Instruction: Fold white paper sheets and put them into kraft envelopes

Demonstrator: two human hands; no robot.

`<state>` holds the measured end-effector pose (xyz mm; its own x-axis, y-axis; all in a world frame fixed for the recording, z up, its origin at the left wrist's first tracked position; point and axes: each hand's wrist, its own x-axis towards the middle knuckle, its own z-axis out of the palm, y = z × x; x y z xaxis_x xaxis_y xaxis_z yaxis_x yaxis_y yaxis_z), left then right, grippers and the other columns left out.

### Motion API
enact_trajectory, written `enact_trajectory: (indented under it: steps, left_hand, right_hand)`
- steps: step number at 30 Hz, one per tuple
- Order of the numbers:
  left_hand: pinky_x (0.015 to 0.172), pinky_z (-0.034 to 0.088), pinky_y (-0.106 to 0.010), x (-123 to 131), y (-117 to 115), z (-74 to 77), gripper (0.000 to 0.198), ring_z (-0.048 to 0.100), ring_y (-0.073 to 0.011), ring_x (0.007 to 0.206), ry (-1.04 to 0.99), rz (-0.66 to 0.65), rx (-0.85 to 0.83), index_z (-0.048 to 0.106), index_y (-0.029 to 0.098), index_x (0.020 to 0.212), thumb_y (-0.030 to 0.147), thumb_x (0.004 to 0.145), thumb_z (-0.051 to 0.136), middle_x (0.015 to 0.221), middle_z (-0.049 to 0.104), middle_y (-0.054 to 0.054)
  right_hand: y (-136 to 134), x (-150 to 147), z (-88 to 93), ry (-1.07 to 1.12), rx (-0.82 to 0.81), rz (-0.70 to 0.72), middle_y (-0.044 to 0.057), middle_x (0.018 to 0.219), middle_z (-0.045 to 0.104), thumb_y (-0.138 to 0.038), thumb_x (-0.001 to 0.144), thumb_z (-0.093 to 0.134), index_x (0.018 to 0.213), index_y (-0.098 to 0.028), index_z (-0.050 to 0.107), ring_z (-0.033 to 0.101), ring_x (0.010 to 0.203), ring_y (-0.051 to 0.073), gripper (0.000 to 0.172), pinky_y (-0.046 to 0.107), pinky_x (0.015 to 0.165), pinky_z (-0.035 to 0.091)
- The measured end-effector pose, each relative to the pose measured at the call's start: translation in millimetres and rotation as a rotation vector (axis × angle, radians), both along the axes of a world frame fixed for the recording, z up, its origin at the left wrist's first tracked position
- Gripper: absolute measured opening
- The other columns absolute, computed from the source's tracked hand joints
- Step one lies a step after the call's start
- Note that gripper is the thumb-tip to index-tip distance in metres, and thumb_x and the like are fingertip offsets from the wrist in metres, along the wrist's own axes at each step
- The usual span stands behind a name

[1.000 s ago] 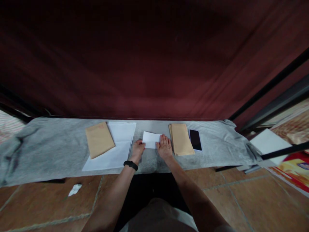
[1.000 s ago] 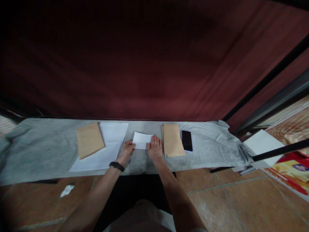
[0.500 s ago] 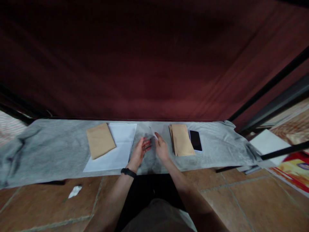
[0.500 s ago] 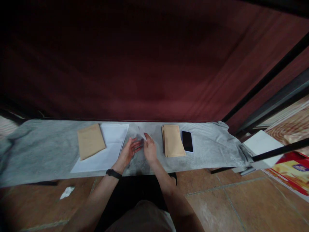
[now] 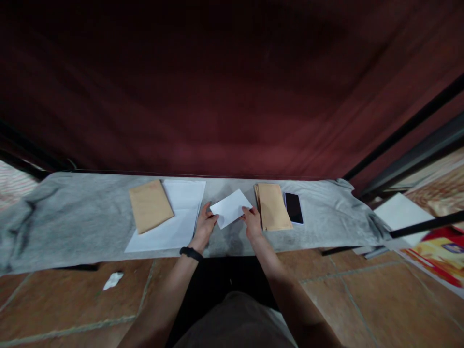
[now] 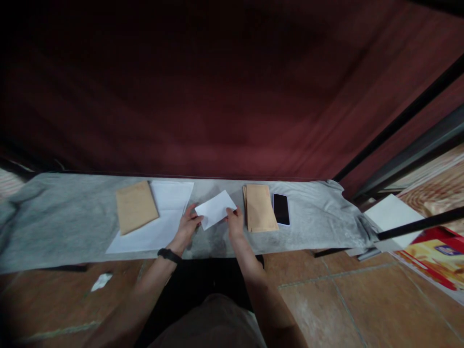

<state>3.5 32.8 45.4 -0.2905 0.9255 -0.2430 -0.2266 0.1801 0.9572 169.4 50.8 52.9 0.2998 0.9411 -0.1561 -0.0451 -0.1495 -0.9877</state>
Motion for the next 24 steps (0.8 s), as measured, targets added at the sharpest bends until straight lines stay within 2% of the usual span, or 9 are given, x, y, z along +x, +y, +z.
enact_trajectory:
  steps: [4,7,10,15,19,22,24]
  left_hand:
    - [0.062,0.048,-0.023,-13.7,15.6,-3.4,0.085,0.058,-0.0117,0.061,0.246,-0.006,0.083,0.039,0.016,0.152,0.013,0.072,0.068,0.069,0.058,0.007]
    - [0.068,0.050,-0.025,-16.0,28.7,-6.7,0.080,0.057,-0.0120,0.065,0.450,0.035,0.143,0.042,0.016,0.150,0.013,0.073,0.066,0.073,0.058,0.006]
    - [0.075,0.053,-0.028,-14.9,38.0,-10.1,0.074,0.059,-0.0133,0.071,0.624,0.040,0.198,0.046,0.018,0.147,0.012,0.075,0.065,0.086,0.064,0.000]
    - [0.088,0.057,-0.036,-13.1,42.3,-13.4,0.065,0.066,-0.0193,0.087,0.810,-0.004,0.255,0.051,0.018,0.144,0.009,0.080,0.058,0.107,0.067,-0.008]
    - [0.106,0.051,-0.044,-6.9,33.2,-13.5,0.054,0.064,-0.0259,0.117,1.041,-0.032,0.290,0.055,0.017,0.140,0.008,0.086,0.049,0.129,0.062,-0.015]
    - [0.119,0.038,-0.048,7.4,16.4,-15.6,0.043,0.046,-0.0288,0.142,1.259,-0.157,0.357,0.060,0.015,0.135,0.015,0.094,0.045,0.148,0.053,-0.016]
    - [0.122,0.033,-0.049,19.6,3.0,-18.3,0.043,0.037,-0.0294,0.149,1.363,-0.337,0.398,0.058,0.014,0.139,0.025,0.099,0.045,0.155,0.049,-0.015]
  right_hand:
    - [1.0,18.2,-3.5,-0.209,-0.053,0.051,0.000,0.076,0.070,-0.034,0.084,0.059,0.098,-0.020,0.062,0.069,0.067,0.018,0.020,0.027,0.060,0.056]
    - [-0.1,25.5,-1.3,-0.423,-0.070,0.099,0.002,0.080,0.072,-0.028,0.086,0.062,0.095,-0.020,0.065,0.071,0.077,0.019,0.013,0.027,0.069,0.055]
    - [0.0,26.6,3.6,-0.631,-0.097,0.137,0.005,0.092,0.075,-0.022,0.089,0.063,0.099,-0.020,0.067,0.072,0.091,0.020,0.011,0.027,0.079,0.053]
    - [0.8,20.2,7.4,-0.898,-0.168,0.210,0.009,0.101,0.077,-0.020,0.094,0.062,0.109,-0.020,0.066,0.074,0.096,0.022,0.016,0.027,0.081,0.051]
    - [0.7,16.9,5.3,-1.032,-0.208,0.244,0.010,0.105,0.077,-0.024,0.097,0.060,0.115,-0.019,0.063,0.075,0.096,0.022,0.019,0.027,0.079,0.051]
    - [1.3,17.0,3.9,-1.092,-0.216,0.264,0.009,0.103,0.077,-0.026,0.098,0.059,0.116,-0.019,0.063,0.074,0.096,0.022,0.020,0.027,0.078,0.051]
    - [0.8,17.7,3.8,-1.121,-0.212,0.278,0.009,0.101,0.077,-0.027,0.099,0.058,0.117,-0.018,0.062,0.074,0.096,0.023,0.021,0.028,0.079,0.051]
